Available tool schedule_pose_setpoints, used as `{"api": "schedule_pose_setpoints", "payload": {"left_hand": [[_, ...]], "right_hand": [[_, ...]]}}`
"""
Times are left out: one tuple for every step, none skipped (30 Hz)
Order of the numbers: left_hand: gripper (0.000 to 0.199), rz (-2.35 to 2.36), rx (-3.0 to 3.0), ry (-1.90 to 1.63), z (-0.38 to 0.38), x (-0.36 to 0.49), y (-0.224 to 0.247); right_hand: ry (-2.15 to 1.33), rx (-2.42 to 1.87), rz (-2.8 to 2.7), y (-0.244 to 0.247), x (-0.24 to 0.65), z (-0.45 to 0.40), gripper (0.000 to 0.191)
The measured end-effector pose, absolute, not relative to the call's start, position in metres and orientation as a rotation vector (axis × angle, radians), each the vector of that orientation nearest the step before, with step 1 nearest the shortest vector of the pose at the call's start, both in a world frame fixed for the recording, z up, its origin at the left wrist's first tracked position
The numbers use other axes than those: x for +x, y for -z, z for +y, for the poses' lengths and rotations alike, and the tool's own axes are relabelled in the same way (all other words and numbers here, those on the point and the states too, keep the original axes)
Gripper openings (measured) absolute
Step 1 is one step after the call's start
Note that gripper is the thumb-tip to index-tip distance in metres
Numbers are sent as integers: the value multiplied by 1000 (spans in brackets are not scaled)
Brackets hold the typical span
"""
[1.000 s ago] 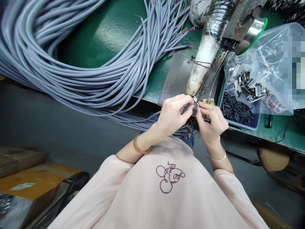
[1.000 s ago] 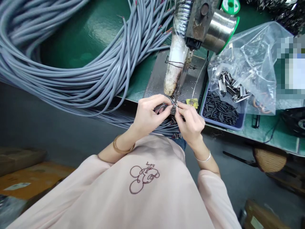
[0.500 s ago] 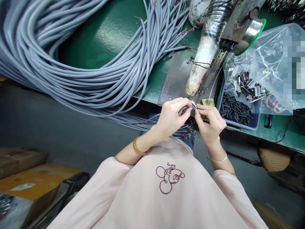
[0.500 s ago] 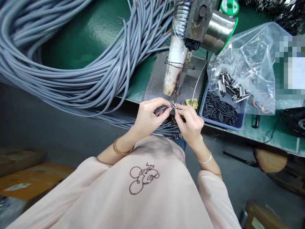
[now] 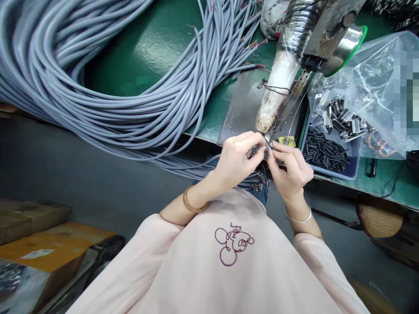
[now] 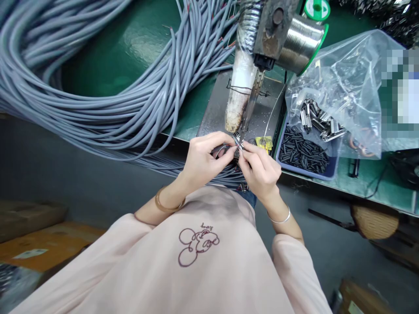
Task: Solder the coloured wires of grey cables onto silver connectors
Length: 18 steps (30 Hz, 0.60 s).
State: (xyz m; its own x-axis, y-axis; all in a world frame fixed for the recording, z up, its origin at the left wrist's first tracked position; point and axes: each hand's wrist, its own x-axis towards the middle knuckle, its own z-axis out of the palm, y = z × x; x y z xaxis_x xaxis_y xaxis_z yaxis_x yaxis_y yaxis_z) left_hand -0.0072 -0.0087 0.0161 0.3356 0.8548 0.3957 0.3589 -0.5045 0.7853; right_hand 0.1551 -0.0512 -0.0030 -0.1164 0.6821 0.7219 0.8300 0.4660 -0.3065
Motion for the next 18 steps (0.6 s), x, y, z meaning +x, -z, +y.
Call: {"api": "schedule_pose_setpoints", "payload": {"left_hand": [[10,1059,2017,-1094,-9,-8,-15],[10,1060,2013,-1082,-10,-8,-14],[10,1061,2012,-1074,-10,-8,-13],[10,1062,2012,-1068,-11,-8,-12],[10,1064,2013,-1065,-11,-8,-11],[10,1064,2014,-1063,-11,-8,-10],[9,1062,2013,-1061,-12,-8,-9],[9,1060,2010,-1059,-12,-7,-8],[9,1058,2004,-1056,-13,-7,-7],[9,1058,1996,-1053,-14,-7,-6],[9,1059,1984,-1053,-14,-7,-5],[9,1058,1966,-1053,-15,-7,-4],[9,1056,1939,-1051,-17,-7,-2],[9,1050,1902,-1043,-18,-8,-1],[8,1038,1854,-1026,-20,-9,0],[7,1017,1793,-993,-22,-10,1],[6,988,1721,-947,-24,-12,2],[6,953,1642,-890,-27,-14,4]], "right_hand": [[247,-1265,-1875,4,156,-52,20],[268,-1255,-1894,5,156,-53,21],[278,-1247,-1909,6,157,-53,21],[281,-1241,-1918,7,158,-54,22],[280,-1237,-1921,8,159,-55,22],[278,-1236,-1920,8,159,-55,22],[274,-1238,-1919,8,160,-55,22],[266,-1242,-1919,8,160,-54,21],[254,-1245,-1921,8,159,-54,20],[239,-1245,-1927,8,159,-53,19],[217,-1244,-1934,8,158,-53,19],[187,-1241,-1941,8,159,-53,18],[153,-1240,-1942,7,160,-53,18],[114,-1246,-1928,6,162,-55,17],[70,-1265,-1903,4,167,-58,16],[23,-1296,-1873,1,173,-63,12],[-23,-1342,-1838,-3,180,-70,7],[-76,-1397,-1811,-9,189,-77,5]]}}
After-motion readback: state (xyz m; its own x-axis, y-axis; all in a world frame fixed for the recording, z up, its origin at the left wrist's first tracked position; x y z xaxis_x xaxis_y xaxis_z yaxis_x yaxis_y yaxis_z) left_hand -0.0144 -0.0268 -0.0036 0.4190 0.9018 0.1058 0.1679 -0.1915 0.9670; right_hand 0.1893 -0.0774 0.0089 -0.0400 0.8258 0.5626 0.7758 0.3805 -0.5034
